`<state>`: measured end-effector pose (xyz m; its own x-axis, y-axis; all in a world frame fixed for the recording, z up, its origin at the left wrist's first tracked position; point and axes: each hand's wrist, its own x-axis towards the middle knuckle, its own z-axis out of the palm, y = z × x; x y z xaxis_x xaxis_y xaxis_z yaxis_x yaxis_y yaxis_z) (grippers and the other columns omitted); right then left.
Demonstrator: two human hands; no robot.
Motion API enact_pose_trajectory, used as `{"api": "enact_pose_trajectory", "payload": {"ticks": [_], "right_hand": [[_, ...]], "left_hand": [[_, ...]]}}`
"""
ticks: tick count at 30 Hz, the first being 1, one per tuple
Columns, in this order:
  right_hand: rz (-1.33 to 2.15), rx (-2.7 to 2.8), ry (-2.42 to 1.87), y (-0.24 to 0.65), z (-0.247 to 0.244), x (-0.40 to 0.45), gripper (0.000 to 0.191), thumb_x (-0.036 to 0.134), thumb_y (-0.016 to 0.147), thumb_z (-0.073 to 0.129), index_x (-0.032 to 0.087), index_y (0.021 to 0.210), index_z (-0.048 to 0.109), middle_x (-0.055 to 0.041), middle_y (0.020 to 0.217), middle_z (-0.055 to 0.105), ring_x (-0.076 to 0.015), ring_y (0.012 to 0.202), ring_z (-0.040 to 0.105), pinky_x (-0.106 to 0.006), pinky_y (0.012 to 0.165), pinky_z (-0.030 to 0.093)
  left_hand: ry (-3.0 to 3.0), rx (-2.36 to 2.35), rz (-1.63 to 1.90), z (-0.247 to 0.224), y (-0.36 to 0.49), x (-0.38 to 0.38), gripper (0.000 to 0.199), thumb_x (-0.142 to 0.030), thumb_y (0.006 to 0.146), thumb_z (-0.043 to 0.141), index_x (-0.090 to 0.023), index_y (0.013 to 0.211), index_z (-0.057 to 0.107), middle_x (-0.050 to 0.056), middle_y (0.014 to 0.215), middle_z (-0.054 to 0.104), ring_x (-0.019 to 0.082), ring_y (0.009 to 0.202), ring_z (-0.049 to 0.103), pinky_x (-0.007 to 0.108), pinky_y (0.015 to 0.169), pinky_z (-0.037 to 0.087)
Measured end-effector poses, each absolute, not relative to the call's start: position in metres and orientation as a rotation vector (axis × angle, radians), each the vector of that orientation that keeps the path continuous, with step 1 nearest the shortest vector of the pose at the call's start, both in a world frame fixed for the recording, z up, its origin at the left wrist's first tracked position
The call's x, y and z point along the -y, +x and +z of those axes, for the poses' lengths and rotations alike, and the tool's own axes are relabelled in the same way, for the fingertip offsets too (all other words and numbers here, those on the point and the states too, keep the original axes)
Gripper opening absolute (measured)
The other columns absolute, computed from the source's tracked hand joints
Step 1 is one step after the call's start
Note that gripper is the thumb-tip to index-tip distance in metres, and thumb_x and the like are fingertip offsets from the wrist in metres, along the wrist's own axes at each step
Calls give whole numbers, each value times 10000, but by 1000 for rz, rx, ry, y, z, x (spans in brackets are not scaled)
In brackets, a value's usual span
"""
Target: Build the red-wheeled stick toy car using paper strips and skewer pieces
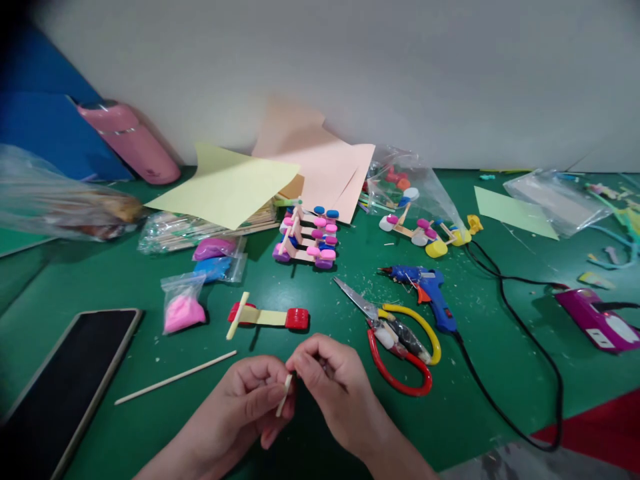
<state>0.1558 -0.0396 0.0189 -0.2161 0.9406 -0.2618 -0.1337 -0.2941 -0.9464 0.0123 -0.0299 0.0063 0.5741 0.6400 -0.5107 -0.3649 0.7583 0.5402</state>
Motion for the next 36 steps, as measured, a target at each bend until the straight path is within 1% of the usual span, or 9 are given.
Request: {"api": "enact_pose_trajectory", "payload": {"ticks": [2, 6, 9, 18, 23, 28, 31, 34, 36], "right_hand": [[1636, 995, -1248, 154, 18, 40, 162, 323, 833, 503, 176, 767, 527, 51, 615, 492, -71, 533, 508, -178, 502, 390], [1653, 1100, -1200, 155, 17, 43, 175, 347, 827, 504, 175, 807, 530, 25, 690, 497, -95, 582, 536, -218, 549, 425], [1507, 1323, -1276, 157, 18, 44, 206, 330, 841, 484, 168, 725, 537, 4, 717, 501, -104, 612, 528, -231, 565, 425], [1044, 1558, -1542, 155, 19, 41, 207, 278, 859, 431, 189, 686, 500, 20, 642, 473, -108, 572, 450, -218, 521, 376], [720, 1493, -1704, 183, 11, 37, 138, 323, 828, 477, 197, 840, 533, -1, 704, 536, -129, 618, 499, -227, 548, 419], [386, 1300, -1926, 233, 4, 35, 218, 340, 775, 546, 188, 931, 549, -42, 798, 568, -158, 675, 544, -274, 618, 475], [450, 1306, -1900, 233, 5, 43, 196, 339, 780, 540, 196, 912, 561, -41, 778, 574, -161, 667, 553, -268, 594, 489], [754, 1511, -1668, 203, 11, 52, 134, 290, 807, 511, 216, 900, 574, -26, 775, 567, -140, 634, 556, -235, 564, 487], [946, 1709, -1434, 179, 15, 55, 277, 265, 781, 556, 230, 1055, 537, -30, 865, 560, -146, 719, 561, -242, 650, 492]], "left_hand": [[400, -739, 622, 6, 12, 30, 186, -274, 629, 713, -120, 616, 611, 17, 520, 608, 52, 378, 463, 158, 374, 333], [423, -724, 630, 4, 10, 30, 169, -271, 661, 685, -117, 635, 619, 18, 543, 602, 60, 408, 477, 166, 393, 348], [474, -747, 629, 2, 10, 30, 171, -269, 680, 665, -114, 626, 617, 25, 576, 608, 72, 430, 499, 183, 418, 371], [537, -789, 687, 1, 9, 29, 142, -228, 720, 620, -118, 639, 581, 20, 593, 605, 74, 445, 489, 191, 444, 373], [476, -783, 692, 1, 7, 28, 142, -225, 746, 599, -118, 658, 569, 26, 624, 617, 65, 429, 494, 186, 454, 350], [427, -779, 731, 3, 6, 24, 128, -222, 731, 617, -117, 668, 582, 20, 625, 613, 59, 431, 495, 182, 473, 338], [392, -791, 756, 3, 8, 24, 117, -213, 706, 642, -118, 660, 590, 8, 597, 585, 66, 472, 484, 182, 488, 344], [368, -806, 753, 1, 9, 25, 119, -209, 679, 670, -117, 656, 598, -10, 541, 541, 64, 495, 461, 175, 507, 345], [351, -804, 753, 0, 9, 26, 126, -206, 660, 687, -116, 642, 601, -12, 538, 533, 59, 501, 452, 167, 512, 343]]}}
